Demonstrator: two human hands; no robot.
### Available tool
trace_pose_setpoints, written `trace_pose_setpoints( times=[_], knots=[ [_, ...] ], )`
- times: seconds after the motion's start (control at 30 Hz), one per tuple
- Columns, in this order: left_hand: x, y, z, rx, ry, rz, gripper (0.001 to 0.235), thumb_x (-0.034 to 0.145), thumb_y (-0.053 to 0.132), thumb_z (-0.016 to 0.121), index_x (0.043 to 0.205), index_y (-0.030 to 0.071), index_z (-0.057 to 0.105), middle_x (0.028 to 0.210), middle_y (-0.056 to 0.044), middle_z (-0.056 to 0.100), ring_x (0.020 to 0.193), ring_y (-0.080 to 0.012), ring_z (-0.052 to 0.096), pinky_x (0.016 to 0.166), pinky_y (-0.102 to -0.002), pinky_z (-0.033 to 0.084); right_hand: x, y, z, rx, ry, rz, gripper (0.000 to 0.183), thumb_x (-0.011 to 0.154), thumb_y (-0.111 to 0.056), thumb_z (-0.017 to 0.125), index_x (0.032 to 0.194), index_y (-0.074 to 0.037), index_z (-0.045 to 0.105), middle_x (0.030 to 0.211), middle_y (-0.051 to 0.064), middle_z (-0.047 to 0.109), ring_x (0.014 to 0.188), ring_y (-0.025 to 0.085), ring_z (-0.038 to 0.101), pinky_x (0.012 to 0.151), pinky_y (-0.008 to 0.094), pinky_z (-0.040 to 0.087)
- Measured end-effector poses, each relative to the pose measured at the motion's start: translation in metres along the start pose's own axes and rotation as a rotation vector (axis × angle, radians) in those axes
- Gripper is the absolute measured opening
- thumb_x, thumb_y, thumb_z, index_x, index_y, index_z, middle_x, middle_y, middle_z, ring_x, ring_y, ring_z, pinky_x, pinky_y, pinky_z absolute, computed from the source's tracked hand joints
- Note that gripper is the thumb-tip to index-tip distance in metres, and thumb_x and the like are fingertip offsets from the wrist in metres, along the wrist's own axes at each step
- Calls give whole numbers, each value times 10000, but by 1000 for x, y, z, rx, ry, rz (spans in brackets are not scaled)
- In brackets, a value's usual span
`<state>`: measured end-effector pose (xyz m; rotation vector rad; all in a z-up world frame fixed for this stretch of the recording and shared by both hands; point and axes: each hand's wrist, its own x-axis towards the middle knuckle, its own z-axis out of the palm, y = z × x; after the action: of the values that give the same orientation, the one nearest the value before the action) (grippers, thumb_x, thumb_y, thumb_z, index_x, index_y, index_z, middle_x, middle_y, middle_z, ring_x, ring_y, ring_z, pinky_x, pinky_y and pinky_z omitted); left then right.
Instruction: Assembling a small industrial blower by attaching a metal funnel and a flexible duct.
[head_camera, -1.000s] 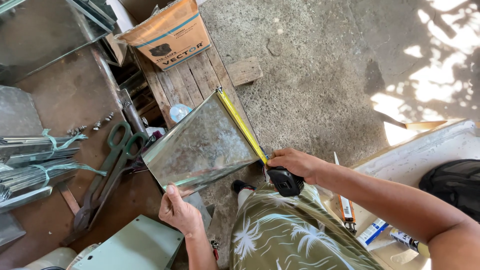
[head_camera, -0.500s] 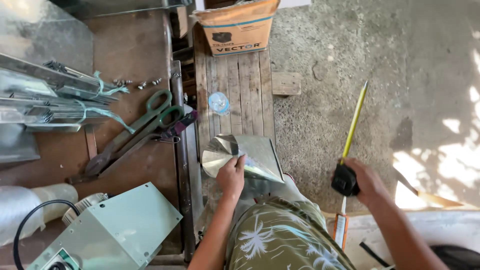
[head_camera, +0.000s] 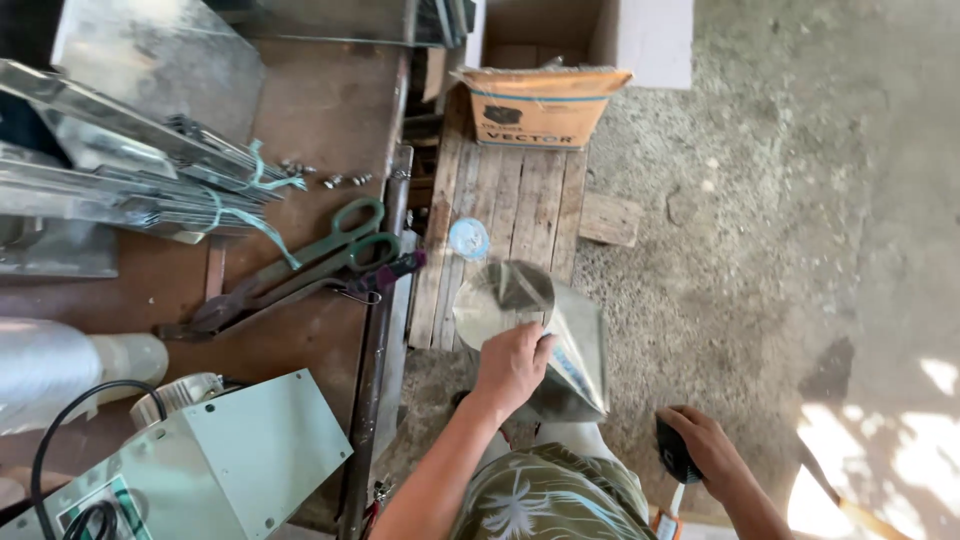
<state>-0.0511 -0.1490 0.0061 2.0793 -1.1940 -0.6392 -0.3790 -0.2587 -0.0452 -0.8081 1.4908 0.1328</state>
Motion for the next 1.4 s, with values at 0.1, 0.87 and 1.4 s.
trace_pose_setpoints(
  times=[0.1,0.87,1.4],
  knots=[
    [23,63,-82,-78,-3,32,292,974,277,686,811,46,614,700,-139,656,593,-315,643,549,-432,514,24,-17,-19,36,9,-33,415,946,-308,643,1168,39,695,859,130,701,719,234,665,624,371,526],
    [300,-156,-287,623,276,312,221,947,250,668,875,41,672,925,-160,730,904,-375,686,799,-504,528,290,149,-52,-673,118,-799,412,853,-250,726,1246,-124,734,1066,125,809,1029,225,796,949,311,585],
    [192,-243,-199,310,583,-504,243,1068,290,523,1214,133,636,1141,-170,671,990,-378,685,803,-488,559,169,-25,17,-364,-74,-237,398,994,-232,599,1307,9,656,1151,211,698,1067,340,675,877,406,540]
  ],
)
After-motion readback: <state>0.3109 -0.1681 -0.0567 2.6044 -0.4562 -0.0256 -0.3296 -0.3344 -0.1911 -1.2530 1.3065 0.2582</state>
